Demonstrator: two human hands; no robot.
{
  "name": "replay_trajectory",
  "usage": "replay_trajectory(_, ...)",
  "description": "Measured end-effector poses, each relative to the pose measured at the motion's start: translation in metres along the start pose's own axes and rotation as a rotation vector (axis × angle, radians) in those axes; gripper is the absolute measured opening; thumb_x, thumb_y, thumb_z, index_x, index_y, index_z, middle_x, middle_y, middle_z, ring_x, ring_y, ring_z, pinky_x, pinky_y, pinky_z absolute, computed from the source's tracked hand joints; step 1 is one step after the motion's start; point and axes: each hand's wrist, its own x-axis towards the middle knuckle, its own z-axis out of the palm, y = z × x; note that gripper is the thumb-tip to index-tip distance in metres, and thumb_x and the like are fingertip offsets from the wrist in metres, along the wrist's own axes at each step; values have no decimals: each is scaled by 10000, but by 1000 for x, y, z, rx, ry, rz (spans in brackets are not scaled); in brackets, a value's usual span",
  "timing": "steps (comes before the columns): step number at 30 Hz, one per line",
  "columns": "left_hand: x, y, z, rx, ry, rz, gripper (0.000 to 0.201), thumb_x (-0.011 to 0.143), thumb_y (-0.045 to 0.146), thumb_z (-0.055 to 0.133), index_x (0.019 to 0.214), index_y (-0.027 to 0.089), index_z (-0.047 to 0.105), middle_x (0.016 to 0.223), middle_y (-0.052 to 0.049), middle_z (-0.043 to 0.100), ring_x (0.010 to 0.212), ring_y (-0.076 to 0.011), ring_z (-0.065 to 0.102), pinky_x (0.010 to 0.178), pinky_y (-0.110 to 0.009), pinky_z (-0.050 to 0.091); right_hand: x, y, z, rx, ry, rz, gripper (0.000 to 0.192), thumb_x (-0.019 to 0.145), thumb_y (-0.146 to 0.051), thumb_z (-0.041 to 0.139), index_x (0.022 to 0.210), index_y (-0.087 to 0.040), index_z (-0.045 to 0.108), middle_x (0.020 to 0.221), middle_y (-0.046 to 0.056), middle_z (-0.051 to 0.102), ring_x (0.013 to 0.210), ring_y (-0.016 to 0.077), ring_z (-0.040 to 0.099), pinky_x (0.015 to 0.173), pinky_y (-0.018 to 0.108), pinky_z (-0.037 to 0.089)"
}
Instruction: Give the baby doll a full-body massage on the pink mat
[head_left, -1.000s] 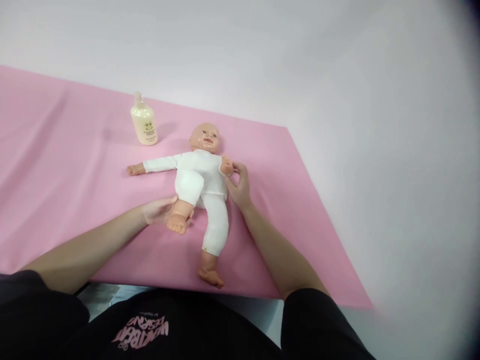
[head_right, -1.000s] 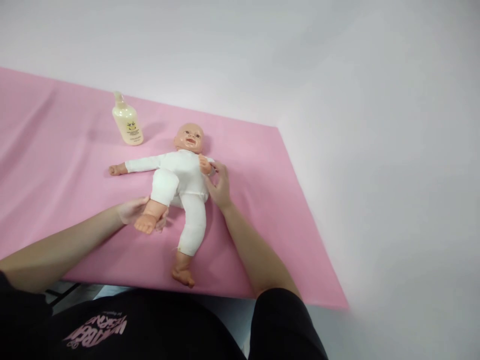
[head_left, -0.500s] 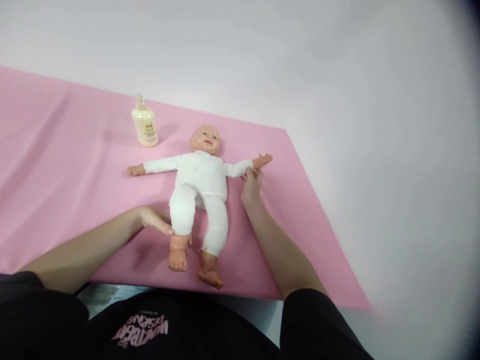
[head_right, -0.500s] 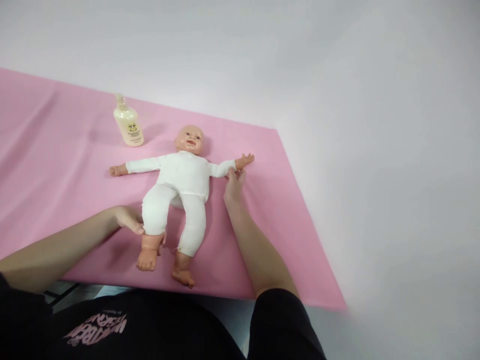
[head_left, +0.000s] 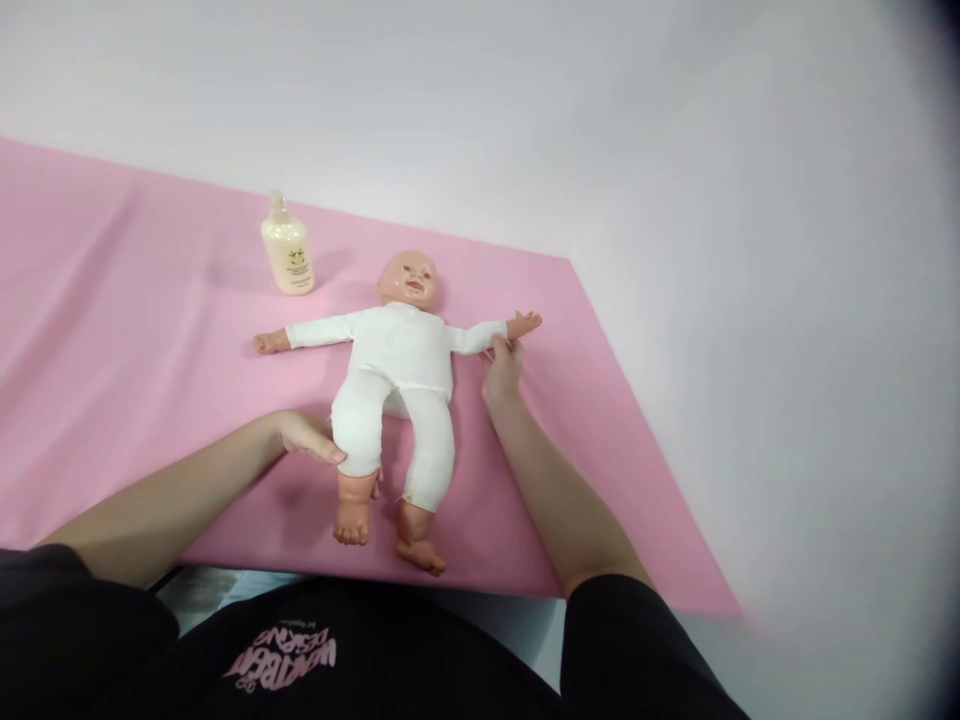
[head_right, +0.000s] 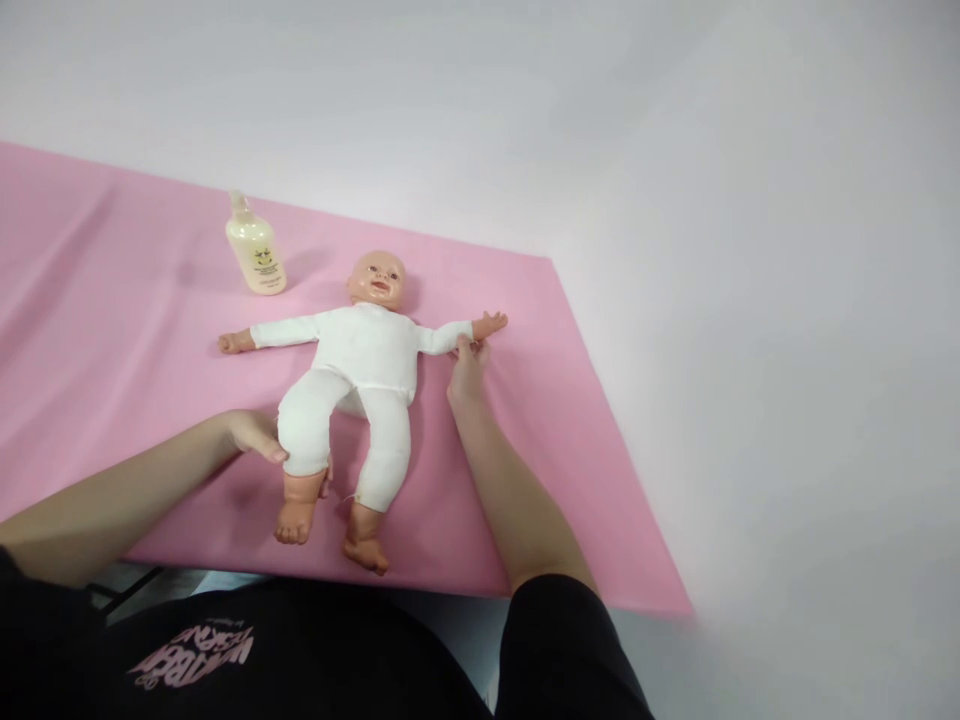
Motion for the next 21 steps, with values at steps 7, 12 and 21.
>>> replay_trajectory(7, 0, 1, 2, 46, 117, -1, 771, 746, 758, 796, 1227, 158, 751, 1143, -160, 792, 1187, -372, 714, 1034, -419, 570, -2, -5, 1, -48, -20, -21, 556, 816, -451, 660, 1315, -273, 490, 1352, 80, 615, 1157, 218, 664, 880, 420, 594)
replay_trajectory(12, -1, -6, -3, 23, 86, -38, 936, 723, 949, 632, 1231, 167, 718, 1062, -152, 793, 1163, -347, 718, 1012, -401, 562, 1, -7, -3, -138, 6, -20, 628, 842, -480, 646, 1404, -277, 450, 1378, 96, 612, 1064, 214, 672, 711, 322, 550)
replay_trajectory(21, -3, -4, -4, -23, 133, -15, 799, 832, 833, 655, 1222, 139, 728, 1104, -170, 787, 1164, -348, 718, 1052, -416, 542, 2, -9, 0, -114, 49, 38, 560, 864, -565, 591, 1312, -231, 551, 1218, 89, 674, 887, 177, 654, 601, 236, 434)
